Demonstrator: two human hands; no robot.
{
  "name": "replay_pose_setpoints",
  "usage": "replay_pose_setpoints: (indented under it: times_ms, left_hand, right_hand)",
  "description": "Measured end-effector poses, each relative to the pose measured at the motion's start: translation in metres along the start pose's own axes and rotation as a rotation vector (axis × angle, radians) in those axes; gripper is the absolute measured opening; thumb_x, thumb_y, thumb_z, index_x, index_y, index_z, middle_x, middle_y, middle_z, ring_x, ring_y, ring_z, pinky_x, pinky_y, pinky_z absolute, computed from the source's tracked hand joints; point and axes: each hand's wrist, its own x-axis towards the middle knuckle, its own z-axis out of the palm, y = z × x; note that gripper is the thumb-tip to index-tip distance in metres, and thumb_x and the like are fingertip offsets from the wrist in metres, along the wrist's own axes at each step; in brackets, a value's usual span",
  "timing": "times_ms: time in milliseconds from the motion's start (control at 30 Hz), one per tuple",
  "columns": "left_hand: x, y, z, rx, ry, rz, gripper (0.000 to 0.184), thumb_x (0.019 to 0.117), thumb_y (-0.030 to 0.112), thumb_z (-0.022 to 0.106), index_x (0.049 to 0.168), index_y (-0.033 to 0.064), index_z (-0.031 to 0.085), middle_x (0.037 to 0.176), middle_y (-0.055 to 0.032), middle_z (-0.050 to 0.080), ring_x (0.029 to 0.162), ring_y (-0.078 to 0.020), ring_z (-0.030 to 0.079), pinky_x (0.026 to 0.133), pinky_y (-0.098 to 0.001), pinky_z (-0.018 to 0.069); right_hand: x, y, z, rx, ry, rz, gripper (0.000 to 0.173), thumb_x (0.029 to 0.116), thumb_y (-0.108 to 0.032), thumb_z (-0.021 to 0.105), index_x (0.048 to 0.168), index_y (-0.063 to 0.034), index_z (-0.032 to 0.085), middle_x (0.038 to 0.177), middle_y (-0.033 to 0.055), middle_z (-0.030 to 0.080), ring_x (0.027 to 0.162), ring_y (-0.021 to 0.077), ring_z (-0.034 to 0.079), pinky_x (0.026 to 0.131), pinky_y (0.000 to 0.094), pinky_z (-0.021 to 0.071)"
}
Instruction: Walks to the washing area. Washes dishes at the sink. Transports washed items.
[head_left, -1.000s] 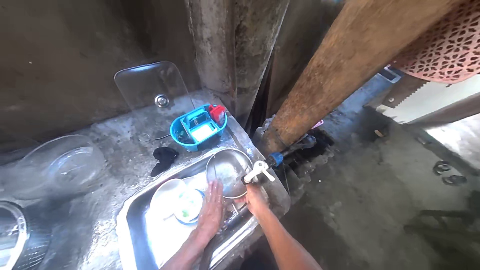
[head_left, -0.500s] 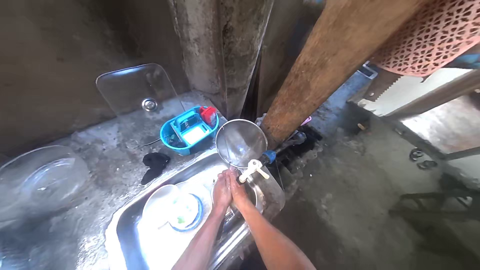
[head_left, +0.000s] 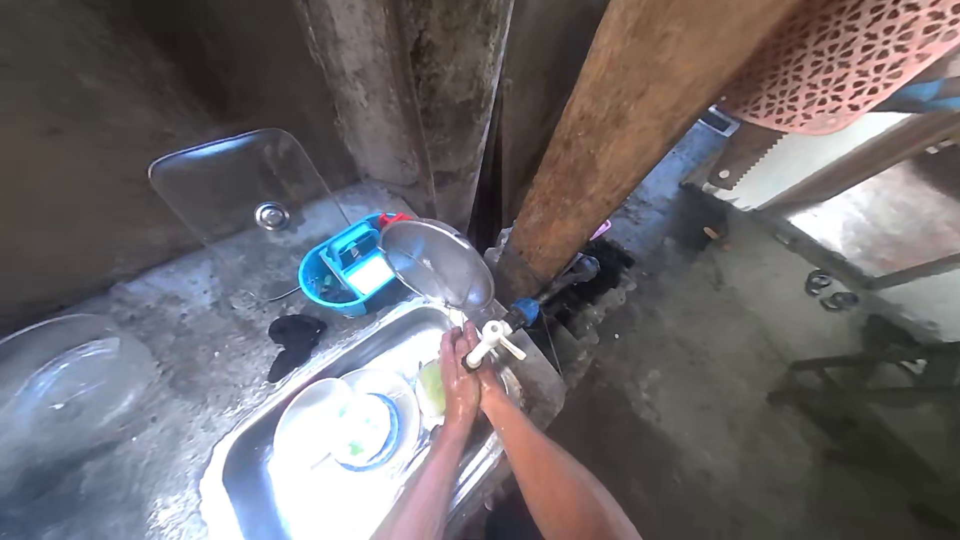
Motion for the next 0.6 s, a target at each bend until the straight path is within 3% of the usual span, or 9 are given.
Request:
replay_pose_setpoints:
  times_ms: [33, 67, 200, 267, 333, 433, 500, 567, 600]
  left_hand:
    - [-0.004, -0.002, -0.001, -0.051, -0.011, -0.008, 0.056, 0.1099, 0.028, 0.027, 0.149, -0.0103, 0.037, 0.148, -0.0275, 0.046, 0.139, -0.0253, 0.047, 0.119, -0.0357, 0.0359]
    - [-0.008, -0.003, -0.002, -0.061, 0.008, -0.012, 0.056, 0.1108, 0.028, 0.025, 0.149, -0.0110, 0.037, 0.150, -0.0281, 0.044, 0.141, -0.0255, 0.044, 0.120, -0.0353, 0.0336]
    - [-0.003, -0.006, -0.014, 0.174, 0.140, -0.092, 0.054, 0.1122, 0.028, 0.026, 0.125, -0.0098, 0.063, 0.114, -0.0214, 0.070, 0.113, -0.0210, 0.066, 0.102, -0.0383, 0.0516]
    - [0.003, -0.014, -0.016, 0.133, 0.194, -0.139, 0.048, 0.1112, 0.026, 0.035, 0.101, -0.0064, 0.069, 0.089, -0.0153, 0.070, 0.089, -0.0190, 0.070, 0.085, -0.0397, 0.0572]
    - [0.005, -0.011, -0.020, 0.131, 0.172, -0.188, 0.041, 0.1085, 0.022, 0.043, 0.092, -0.0057, 0.069, 0.084, -0.0137, 0.069, 0.085, -0.0184, 0.069, 0.083, -0.0396, 0.0567]
    - [-0.006, -0.010, -0.026, 0.177, 0.082, -0.140, 0.047, 0.1095, 0.027, 0.036, 0.108, -0.0072, 0.069, 0.098, -0.0165, 0.071, 0.098, -0.0189, 0.069, 0.092, -0.0395, 0.0544]
    - [-0.020, -0.022, -0.033, 0.231, -0.005, -0.006, 0.063, 0.1110, 0.039, 0.024, 0.126, -0.0099, 0.062, 0.113, -0.0195, 0.070, 0.109, -0.0187, 0.068, 0.101, -0.0374, 0.0526]
    - [-0.037, -0.034, -0.035, 0.327, -0.069, 0.059, 0.072, 0.1104, 0.048, 0.020, 0.134, -0.0114, 0.053, 0.111, -0.0199, 0.069, 0.101, -0.0200, 0.070, 0.093, -0.0388, 0.0570]
    - [-0.047, -0.037, -0.034, 0.363, -0.087, 0.040, 0.065, 0.1103, 0.043, 0.025, 0.136, -0.0115, 0.050, 0.106, -0.0201, 0.070, 0.094, -0.0226, 0.071, 0.088, -0.0420, 0.0589]
  right_hand:
    - [0.006, -0.002, 0.002, 0.043, -0.015, -0.011, 0.041, 0.1127, -0.016, 0.033, 0.145, 0.0030, 0.049, 0.133, 0.0152, 0.064, 0.120, 0.0128, 0.062, 0.105, 0.0262, 0.0502]
    - [0.011, -0.001, 0.006, 0.088, -0.018, -0.041, 0.039, 0.1137, -0.019, 0.032, 0.133, 0.0039, 0.057, 0.116, 0.0129, 0.069, 0.106, 0.0119, 0.067, 0.096, 0.0256, 0.0548]
    - [0.009, -0.010, 0.010, -0.280, -0.192, -0.227, 0.044, 0.1120, -0.025, 0.034, 0.115, 0.0008, 0.069, 0.103, 0.0087, 0.073, 0.100, 0.0117, 0.069, 0.096, 0.0302, 0.0555]
    - [0.012, -0.018, 0.021, -0.367, -0.212, -0.331, 0.049, 0.1105, -0.025, 0.032, 0.099, 0.0010, 0.072, 0.090, 0.0066, 0.072, 0.090, 0.0091, 0.067, 0.088, 0.0292, 0.0547]
    - [0.013, -0.022, 0.028, -0.373, -0.221, -0.324, 0.052, 0.1116, -0.026, 0.029, 0.095, 0.0036, 0.069, 0.083, 0.0060, 0.069, 0.082, 0.0074, 0.065, 0.083, 0.0270, 0.0544]
    - [0.015, -0.021, 0.028, -0.364, -0.153, -0.249, 0.049, 0.1122, -0.025, 0.031, 0.101, 0.0062, 0.068, 0.080, 0.0079, 0.068, 0.075, 0.0086, 0.065, 0.078, 0.0260, 0.0551]
    - [0.017, -0.026, 0.030, -0.265, -0.114, -0.160, 0.051, 0.1138, -0.028, 0.027, 0.097, 0.0029, 0.064, 0.069, 0.0036, 0.063, 0.059, 0.0073, 0.062, 0.062, 0.0239, 0.0554]
    - [0.019, -0.033, 0.029, -0.173, -0.098, -0.129, 0.054, 0.1139, -0.033, 0.025, 0.093, 0.0010, 0.061, 0.060, 0.0007, 0.055, 0.050, 0.0080, 0.055, 0.053, 0.0244, 0.0521]
    - [0.020, -0.037, 0.030, -0.135, -0.095, -0.158, 0.052, 0.1136, -0.032, 0.025, 0.090, -0.0006, 0.059, 0.057, -0.0019, 0.051, 0.046, 0.0063, 0.052, 0.049, 0.0222, 0.0500]
